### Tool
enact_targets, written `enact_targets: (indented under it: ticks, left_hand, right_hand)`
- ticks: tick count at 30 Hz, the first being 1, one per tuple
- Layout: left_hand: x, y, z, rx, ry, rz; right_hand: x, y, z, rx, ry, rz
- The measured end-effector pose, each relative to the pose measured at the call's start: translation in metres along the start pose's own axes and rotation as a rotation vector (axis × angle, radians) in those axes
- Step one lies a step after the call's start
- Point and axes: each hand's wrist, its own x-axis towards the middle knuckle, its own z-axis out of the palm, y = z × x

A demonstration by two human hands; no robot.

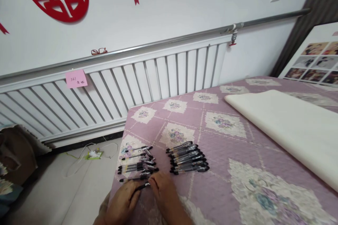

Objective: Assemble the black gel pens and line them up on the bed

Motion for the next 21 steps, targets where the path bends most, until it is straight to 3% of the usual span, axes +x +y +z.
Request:
enact_targets:
  ticks: [8, 16, 21]
  left_hand:
    - [-0.002, -0.004, 0.004, 0.106, 0.021, 0.086]
    - [-0.002, -0.004, 0.006, 0.168, 0.021, 0.081]
    - [-0.002, -0.004, 0.005, 0.143, 0.036, 0.078]
  right_hand:
    - [0.002, -0.002, 0.011, -0.197, -0.119, -0.038]
    - [-0.002, 0.008, 0.022, -0.317, -0.076, -0.119]
    - [-0.002, 0.005, 0.021, -0.237, -0.081, -0.066]
